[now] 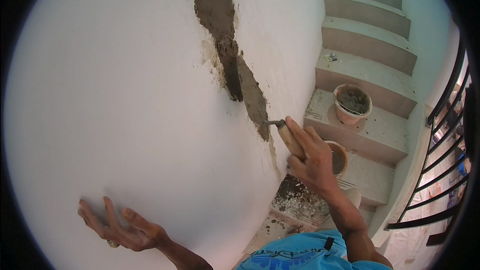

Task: The person uses a trowel to apply and smooth cement plaster into a long vertical crack on a white wall. They repeatedly scoop plaster from a bucket on the stairs and spread it along the crack, occasionally smoothing the surface with the trowel.

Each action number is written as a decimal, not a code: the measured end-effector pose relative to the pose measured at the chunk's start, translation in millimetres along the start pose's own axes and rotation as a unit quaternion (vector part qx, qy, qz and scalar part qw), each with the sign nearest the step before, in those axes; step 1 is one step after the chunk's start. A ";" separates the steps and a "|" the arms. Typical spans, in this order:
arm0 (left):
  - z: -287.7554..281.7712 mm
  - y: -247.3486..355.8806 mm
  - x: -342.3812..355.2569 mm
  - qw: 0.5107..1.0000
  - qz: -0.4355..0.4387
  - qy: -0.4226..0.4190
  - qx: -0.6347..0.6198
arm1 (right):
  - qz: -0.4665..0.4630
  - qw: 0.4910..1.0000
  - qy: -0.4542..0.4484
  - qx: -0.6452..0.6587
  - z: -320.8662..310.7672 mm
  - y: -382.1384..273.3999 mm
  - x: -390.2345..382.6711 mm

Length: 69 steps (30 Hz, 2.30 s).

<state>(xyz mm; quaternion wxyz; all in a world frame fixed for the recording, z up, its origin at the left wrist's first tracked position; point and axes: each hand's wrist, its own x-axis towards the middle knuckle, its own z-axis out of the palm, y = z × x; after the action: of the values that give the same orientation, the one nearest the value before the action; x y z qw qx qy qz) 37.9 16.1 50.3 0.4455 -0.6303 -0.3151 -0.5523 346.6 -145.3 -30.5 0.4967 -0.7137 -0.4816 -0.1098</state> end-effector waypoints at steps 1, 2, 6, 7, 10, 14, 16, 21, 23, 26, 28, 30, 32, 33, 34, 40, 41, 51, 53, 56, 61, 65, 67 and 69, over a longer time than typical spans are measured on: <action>-0.3 0.4 0.3 1.000 0.000 -0.001 -0.002 | 0.000 1.000 0.019 0.007 8.9 0.3 2.9; -0.5 0.8 0.1 1.000 0.000 -0.002 -0.004 | 0.000 0.999 0.038 0.014 16.9 0.2 5.8; -1.0 1.2 -1.0 1.000 0.001 -0.012 0.011 | -0.001 0.997 0.070 0.018 35.3 1.5 15.9; -1.3 0.8 -1.3 1.000 -0.001 -0.012 0.010 | -0.003 0.997 0.071 0.020 39.4 2.3 17.7; -1.2 0.1 -1.9 1.000 -0.007 -0.012 0.003 | -0.006 0.997 0.074 0.022 48.2 3.3 21.2; -0.3 0.4 -2.4 1.000 -0.009 -0.014 -0.009 | -0.017 0.997 0.078 -0.011 57.4 7.8 19.5; -0.3 0.2 -2.3 1.000 -0.008 -0.015 -0.011 | -0.014 0.997 0.066 -0.031 58.6 8.2 13.4; 1.0 -0.3 -3.9 1.000 -0.008 -0.018 -0.007 | 0.015 0.998 0.045 -0.029 46.0 8.2 -2.2; 1.6 -7.0 -15.6 0.999 -0.039 -0.031 0.009 | 0.007 0.996 0.078 -0.031 45.9 2.1 3.7; -0.3 -1.9 -9.2 0.999 -0.030 -0.030 0.016 | -0.008 0.994 0.103 -0.028 48.8 -0.1 14.1; -0.7 1.9 -4.3 0.999 -0.017 -0.025 0.015 | -0.023 0.993 0.110 -0.028 51.3 -0.9 20.9; -0.3 2.5 -3.1 1.000 -0.015 -0.023 0.012 | -0.042 0.992 0.114 -0.030 54.0 -2.2 26.3; 0.1 3.4 -1.1 1.000 -0.010 -0.014 -0.001 | -0.063 0.989 0.124 -0.040 58.8 4.7 28.5; 0.5 3.8 -0.1 1.000 -0.007 -0.010 -0.007 | -0.073 0.988 0.130 -0.045 61.1 7.8 29.8; 0.3 3.2 -0.1 1.000 -0.003 -0.011 -0.008 | -0.074 0.986 0.138 -0.049 63.9 8.5 31.3; -0.5 2.0 0.8 1.000 0.007 -0.001 -0.018 | -0.101 0.968 0.200 -0.110 74.0 18.4 46.3; -1.1 1.6 -0.1 1.000 0.005 -0.002 -0.015 | -0.106 0.965 0.208 -0.117 75.3 20.3 47.9; -3.3 0.5 -1.0 1.000 0.011 -0.009 0.005 | -0.096 0.972 0.186 -0.107 62.3 31.4 70.3; -3.6 0.0 -1.9 1.000 0.006 -0.010 0.014 | -0.089 0.980 0.165 -0.069 59.1 26.3 68.6; -3.5 -0.5 -2.4 1.000 0.006 -0.012 0.018 | -0.089 0.986 0.139 -0.035 52.0 22.2 66.3; -2.0 0.5 -1.0 1.000 0.005 -0.007 0.002 | -0.076 0.992 0.098 -0.015 49.4 29.7 56.6; -0.8 1.1 -2.0 1.000 -0.005 -0.009 0.007 | -0.079 0.992 0.090 -0.023 56.7 40.2 38.7; -0.2 1.4 -2.6 1.000 -0.010 -0.011 0.010 | -0.080 0.993 0.080 -0.030 53.5 43.4 29.7; -0.1 1.4 -1.6 1.000 -0.013 -0.008 0.002 | -0.079 0.995 0.059 -0.030 42.4 45.7 22.1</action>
<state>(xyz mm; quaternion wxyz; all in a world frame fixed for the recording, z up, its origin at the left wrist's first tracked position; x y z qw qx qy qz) 38.7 15.6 48.4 0.4368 -0.6295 -0.3277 -0.5528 380.7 -99.9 -64.5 0.4921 -0.6803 -0.5028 -0.2053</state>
